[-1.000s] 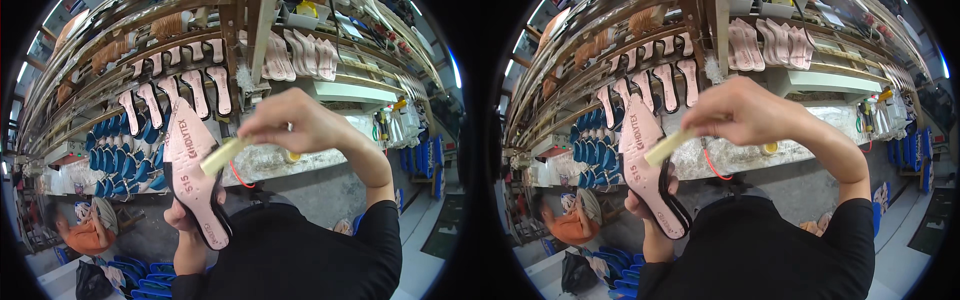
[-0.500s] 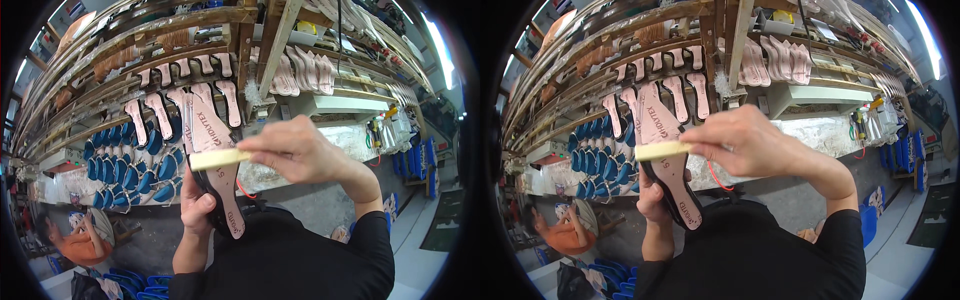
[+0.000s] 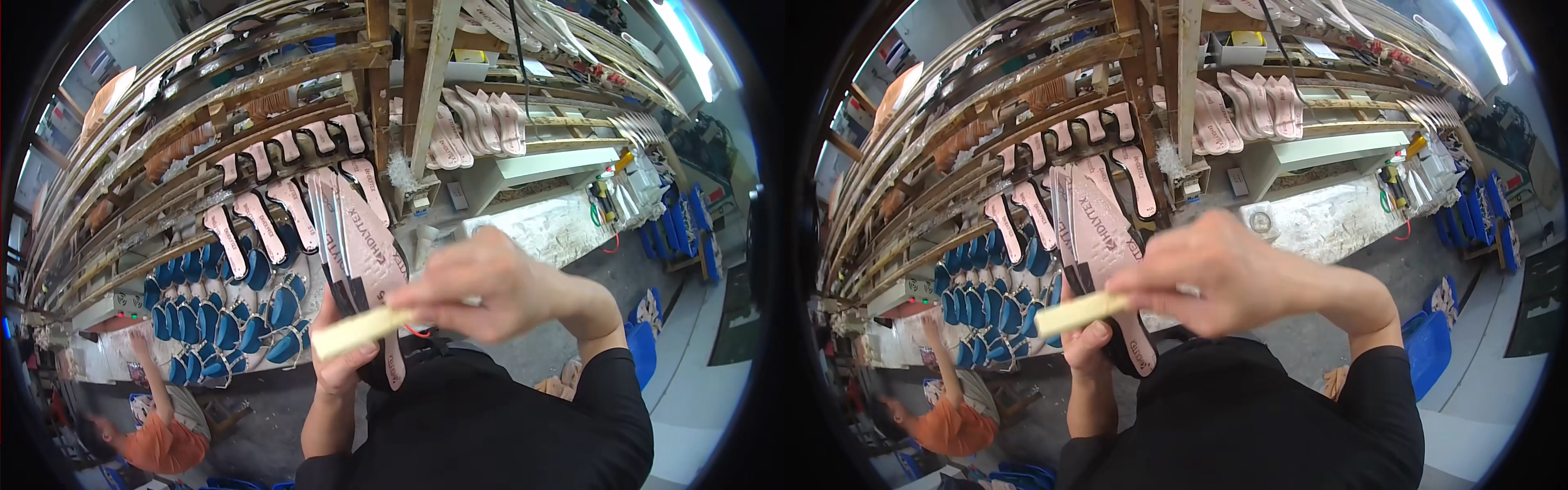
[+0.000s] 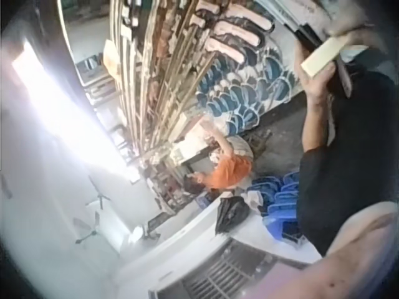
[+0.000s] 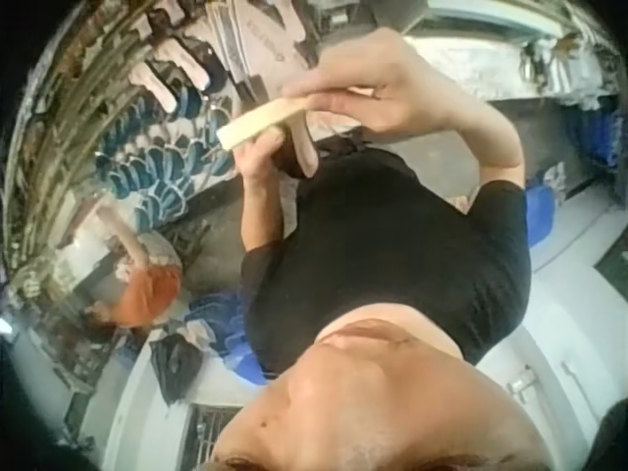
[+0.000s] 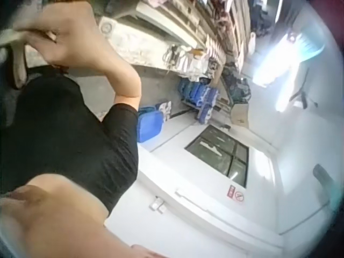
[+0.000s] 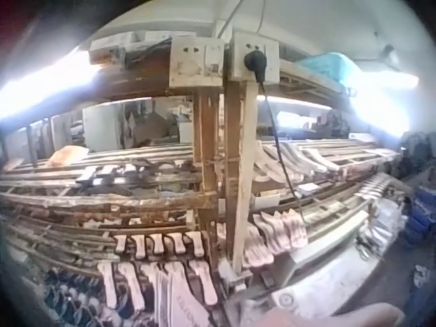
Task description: The person dips a brush into glue, applies it across shoe insoles, and places them onto a rack.
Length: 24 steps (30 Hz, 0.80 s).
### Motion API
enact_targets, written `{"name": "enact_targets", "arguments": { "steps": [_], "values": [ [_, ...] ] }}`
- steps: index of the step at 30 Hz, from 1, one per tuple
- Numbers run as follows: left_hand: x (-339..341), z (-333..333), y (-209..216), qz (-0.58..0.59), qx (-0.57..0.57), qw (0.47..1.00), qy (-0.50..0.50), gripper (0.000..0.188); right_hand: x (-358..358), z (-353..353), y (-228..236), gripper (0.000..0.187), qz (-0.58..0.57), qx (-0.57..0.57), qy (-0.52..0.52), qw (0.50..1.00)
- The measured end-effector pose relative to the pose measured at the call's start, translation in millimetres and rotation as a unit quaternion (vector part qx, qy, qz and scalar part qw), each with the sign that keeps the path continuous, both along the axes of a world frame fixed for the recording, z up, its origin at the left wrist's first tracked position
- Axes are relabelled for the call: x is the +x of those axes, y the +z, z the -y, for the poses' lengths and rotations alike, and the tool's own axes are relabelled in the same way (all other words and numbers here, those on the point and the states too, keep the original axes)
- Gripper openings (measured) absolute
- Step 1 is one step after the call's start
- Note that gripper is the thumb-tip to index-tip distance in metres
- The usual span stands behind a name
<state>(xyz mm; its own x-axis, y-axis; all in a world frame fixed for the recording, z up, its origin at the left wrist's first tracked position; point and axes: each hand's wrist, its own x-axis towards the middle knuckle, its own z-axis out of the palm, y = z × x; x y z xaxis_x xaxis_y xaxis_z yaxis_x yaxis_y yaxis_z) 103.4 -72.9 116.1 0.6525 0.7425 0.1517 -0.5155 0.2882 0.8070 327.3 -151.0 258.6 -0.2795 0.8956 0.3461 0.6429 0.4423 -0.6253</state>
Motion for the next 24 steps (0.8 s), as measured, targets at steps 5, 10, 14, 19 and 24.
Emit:
{"name": "enact_targets", "arguments": {
  "steps": [5, 10, 14, 19, 24],
  "values": [
    [21, -10, 19, 0.057, -0.026, 0.996, 0.069, 0.085, 2, 41, -42, 0.068, -0.260, -0.039, -0.144, 0.954],
    [54, -17, 33, 0.133, -0.132, 0.971, 0.150, 0.059, -49, 46, -80, 0.099, -0.293, -0.171, -0.212, 0.916],
    [59, -22, 36, 0.195, -0.087, 0.961, 0.177, 0.055, -62, 34, -77, 0.070, -0.241, -0.013, -0.231, 0.942],
    [48, -38, 39, 0.197, -0.117, 0.967, 0.110, 0.062, -66, 29, -80, 0.061, -0.270, 0.029, -0.268, 0.925],
    [27, -68, 47, 0.185, -0.044, 0.976, 0.106, 0.063, -49, 14, -59, 0.063, -0.263, 0.154, -0.353, 0.885]
  ]
}}
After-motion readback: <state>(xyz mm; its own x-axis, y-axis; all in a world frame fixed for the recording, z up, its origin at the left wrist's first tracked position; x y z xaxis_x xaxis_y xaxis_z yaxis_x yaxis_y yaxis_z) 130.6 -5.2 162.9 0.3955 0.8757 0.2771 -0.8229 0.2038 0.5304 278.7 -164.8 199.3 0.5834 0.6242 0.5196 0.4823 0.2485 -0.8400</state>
